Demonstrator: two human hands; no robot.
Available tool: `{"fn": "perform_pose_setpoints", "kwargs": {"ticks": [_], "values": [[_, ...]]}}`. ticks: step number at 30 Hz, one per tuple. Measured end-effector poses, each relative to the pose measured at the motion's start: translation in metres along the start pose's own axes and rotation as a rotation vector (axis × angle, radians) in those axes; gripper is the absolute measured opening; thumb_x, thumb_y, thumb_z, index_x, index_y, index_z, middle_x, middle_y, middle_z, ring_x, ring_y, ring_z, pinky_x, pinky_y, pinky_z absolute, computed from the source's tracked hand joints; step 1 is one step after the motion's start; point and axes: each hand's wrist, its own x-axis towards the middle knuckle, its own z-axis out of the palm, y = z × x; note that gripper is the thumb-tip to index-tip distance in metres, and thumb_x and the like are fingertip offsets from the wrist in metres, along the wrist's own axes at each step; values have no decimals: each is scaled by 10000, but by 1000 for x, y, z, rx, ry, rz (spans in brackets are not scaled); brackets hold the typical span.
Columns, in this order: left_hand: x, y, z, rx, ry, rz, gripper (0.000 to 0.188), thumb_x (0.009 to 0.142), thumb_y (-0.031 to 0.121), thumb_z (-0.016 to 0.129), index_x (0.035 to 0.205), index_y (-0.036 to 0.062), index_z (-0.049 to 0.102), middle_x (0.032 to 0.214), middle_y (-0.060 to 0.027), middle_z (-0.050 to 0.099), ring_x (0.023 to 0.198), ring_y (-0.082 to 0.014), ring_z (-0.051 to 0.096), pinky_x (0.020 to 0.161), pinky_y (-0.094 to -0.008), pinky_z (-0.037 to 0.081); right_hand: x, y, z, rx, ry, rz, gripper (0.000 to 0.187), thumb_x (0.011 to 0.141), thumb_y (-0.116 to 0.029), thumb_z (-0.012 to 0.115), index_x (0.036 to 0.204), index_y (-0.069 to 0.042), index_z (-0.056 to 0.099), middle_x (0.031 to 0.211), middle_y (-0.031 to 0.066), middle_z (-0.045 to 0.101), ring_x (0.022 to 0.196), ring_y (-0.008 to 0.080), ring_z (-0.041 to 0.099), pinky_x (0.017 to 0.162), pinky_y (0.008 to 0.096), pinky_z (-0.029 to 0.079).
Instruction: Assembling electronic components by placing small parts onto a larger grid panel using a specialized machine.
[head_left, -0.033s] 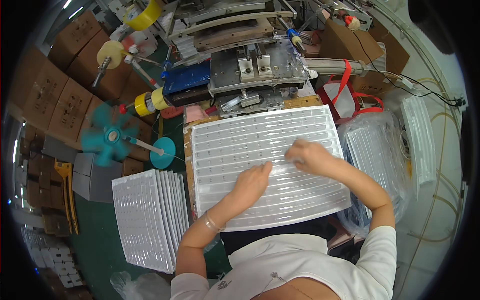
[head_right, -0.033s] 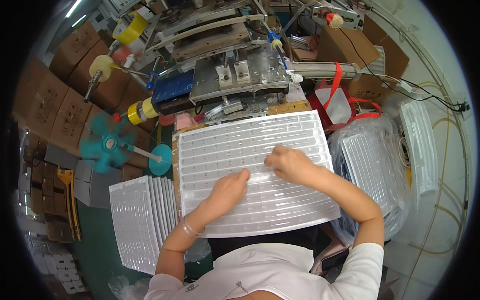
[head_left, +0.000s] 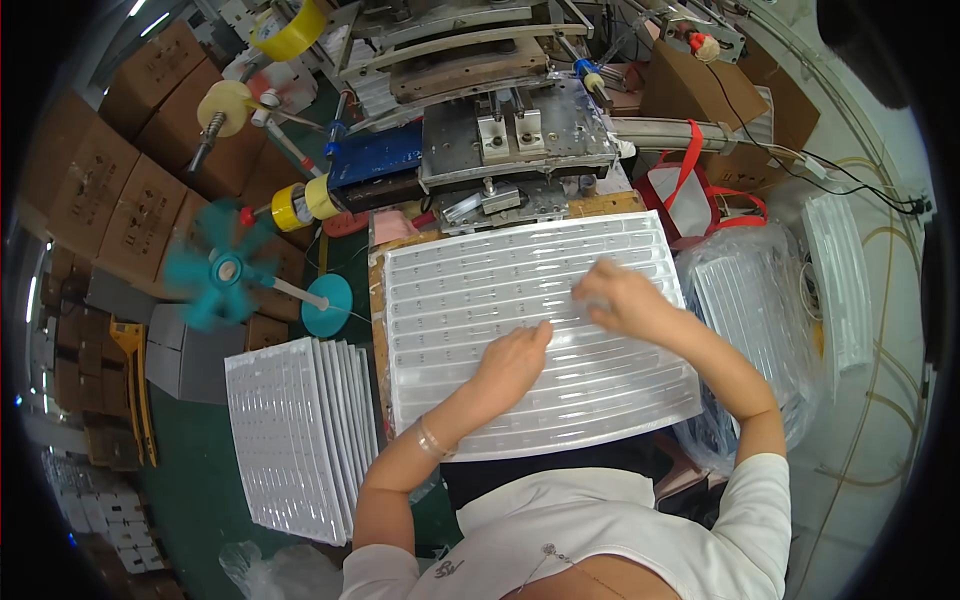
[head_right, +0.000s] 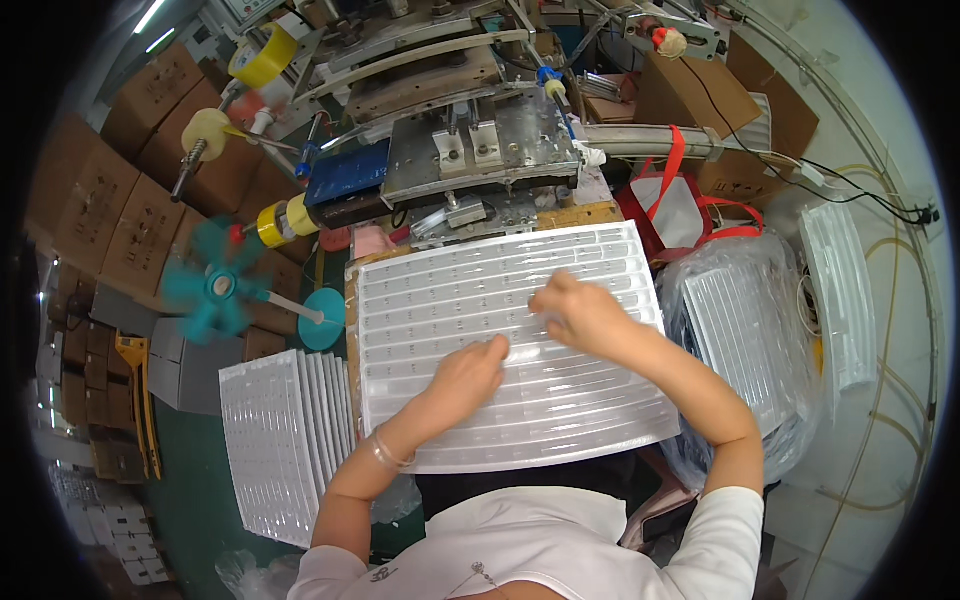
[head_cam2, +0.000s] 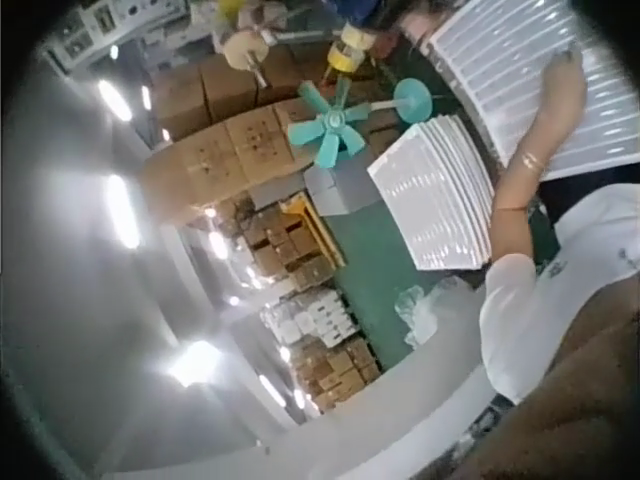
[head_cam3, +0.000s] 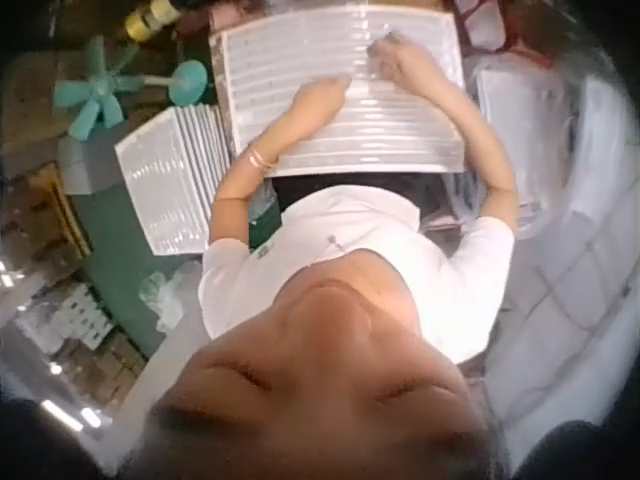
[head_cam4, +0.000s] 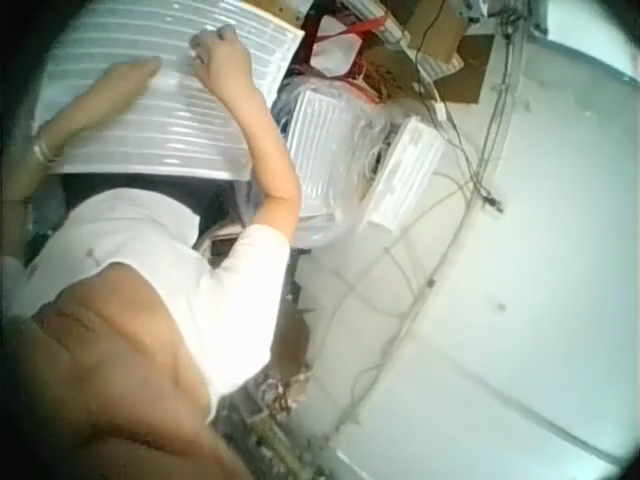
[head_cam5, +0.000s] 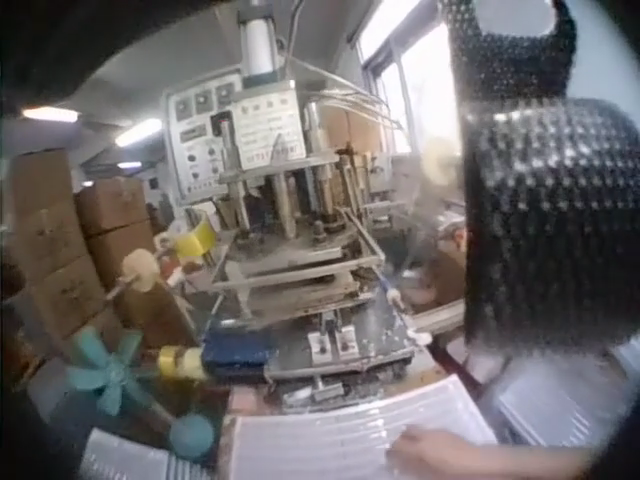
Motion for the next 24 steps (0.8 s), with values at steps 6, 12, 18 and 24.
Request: {"fn": "perform_pose_setpoints", "kwargs": {"ticks": [6, 12, 18, 24], "values": [[13, 4, 8, 115, 21, 152, 329, 729, 127, 693, 1014, 38, 557, 883, -108, 585, 857, -268, 587, 691, -370, 508, 4, -15, -52, 312, 430, 103, 232, 750, -55, 585, 981, -42, 561, 974, 100, 547, 836, 252, 592, 708, 344, 494], [22, 27, 10, -46, 63, 20, 357, 725, 175, 709, 1032, 59, 566, 911, -78, 576, 866, -254, 570, 697, -363, 495, -4, -10, -60, 520, 499, 256, 151, 846, -103, 574, 978, -32, 592, 935, 57, 619, 859, 159, 594, 665, 264, 468], [25, 30, 34, 122, 101, 119, 328, 742, 228, 704, 1008, 83, 580, 964, -63, 554, 901, -232, 525, 759, -350, 405, 2, -7, -63, 429, 597, 188, 199, 849, -86, 601, 1042, -46, 626, 1068, 71, 584, 942, 162, 581, 685, 257, 480], [8, 6, 25, 63, 192, 208, 219, 738, 226, 703, 880, 83, 617, 901, -68, 554, 873, -227, 522, 744, -335, 403, 15, 11, -67, 489, 623, 206, 254, 832, -45, 607, 1086, -39, 605, 1152, 72, 567, 964, 151, 580, 714, 255, 502]]}}
